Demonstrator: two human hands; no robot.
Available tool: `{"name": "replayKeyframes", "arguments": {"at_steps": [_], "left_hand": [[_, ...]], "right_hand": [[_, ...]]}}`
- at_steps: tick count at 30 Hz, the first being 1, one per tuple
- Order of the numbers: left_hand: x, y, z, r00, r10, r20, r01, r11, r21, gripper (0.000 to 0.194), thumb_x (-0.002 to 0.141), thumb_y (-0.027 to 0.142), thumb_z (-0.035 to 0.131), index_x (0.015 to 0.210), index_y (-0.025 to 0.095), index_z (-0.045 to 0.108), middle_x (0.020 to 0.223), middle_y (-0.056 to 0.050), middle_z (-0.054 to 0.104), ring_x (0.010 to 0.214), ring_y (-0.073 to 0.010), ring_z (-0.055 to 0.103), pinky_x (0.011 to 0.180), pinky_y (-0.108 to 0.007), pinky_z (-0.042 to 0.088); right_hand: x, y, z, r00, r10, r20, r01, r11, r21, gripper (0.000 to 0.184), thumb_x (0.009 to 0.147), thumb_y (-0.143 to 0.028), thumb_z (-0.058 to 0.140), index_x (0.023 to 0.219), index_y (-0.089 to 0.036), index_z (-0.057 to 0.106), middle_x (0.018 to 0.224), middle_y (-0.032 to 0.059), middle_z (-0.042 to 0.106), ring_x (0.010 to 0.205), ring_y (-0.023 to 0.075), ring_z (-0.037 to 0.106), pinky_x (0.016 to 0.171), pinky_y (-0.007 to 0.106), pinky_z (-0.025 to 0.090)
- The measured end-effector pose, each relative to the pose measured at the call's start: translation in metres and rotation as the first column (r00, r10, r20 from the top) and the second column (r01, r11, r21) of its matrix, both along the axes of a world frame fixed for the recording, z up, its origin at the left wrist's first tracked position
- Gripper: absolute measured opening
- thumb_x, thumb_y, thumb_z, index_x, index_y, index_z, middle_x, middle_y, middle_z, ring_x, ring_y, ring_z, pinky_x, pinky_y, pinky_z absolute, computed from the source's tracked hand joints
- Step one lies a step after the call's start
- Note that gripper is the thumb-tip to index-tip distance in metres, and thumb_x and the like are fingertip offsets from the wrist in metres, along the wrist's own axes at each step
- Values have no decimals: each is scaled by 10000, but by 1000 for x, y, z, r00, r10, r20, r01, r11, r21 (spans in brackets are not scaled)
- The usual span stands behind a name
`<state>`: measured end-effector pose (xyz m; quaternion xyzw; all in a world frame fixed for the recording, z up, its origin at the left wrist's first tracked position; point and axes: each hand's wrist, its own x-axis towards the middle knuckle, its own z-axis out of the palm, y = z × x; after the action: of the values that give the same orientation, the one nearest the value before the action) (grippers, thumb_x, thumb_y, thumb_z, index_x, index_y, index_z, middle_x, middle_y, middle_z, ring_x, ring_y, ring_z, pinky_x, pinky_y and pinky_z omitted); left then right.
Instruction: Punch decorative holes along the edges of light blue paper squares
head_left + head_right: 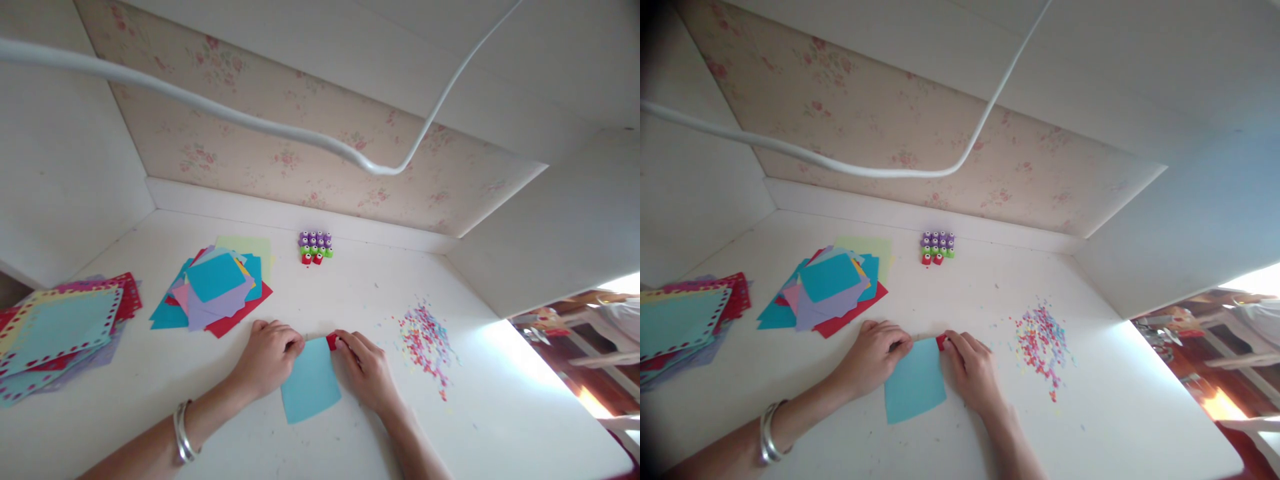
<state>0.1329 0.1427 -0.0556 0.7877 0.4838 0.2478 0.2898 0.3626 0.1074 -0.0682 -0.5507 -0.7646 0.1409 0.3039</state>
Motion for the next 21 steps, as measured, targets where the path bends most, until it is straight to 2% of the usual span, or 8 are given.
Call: {"name": "replayKeyframes", "arguments": {"at_steps": [21], "left_hand": [[3,0,0,1000,26,-12,-26,1000,11,219,904,229,548,751,252,704,844,21,753,886,-191,651,823,-376,328]], "right_hand": [[-7,0,-1,1000,-21,5,21,1000,5,271,1016,-356,452,1091,-229,679,825,41,694,694,152,653,632,246,494]]}}
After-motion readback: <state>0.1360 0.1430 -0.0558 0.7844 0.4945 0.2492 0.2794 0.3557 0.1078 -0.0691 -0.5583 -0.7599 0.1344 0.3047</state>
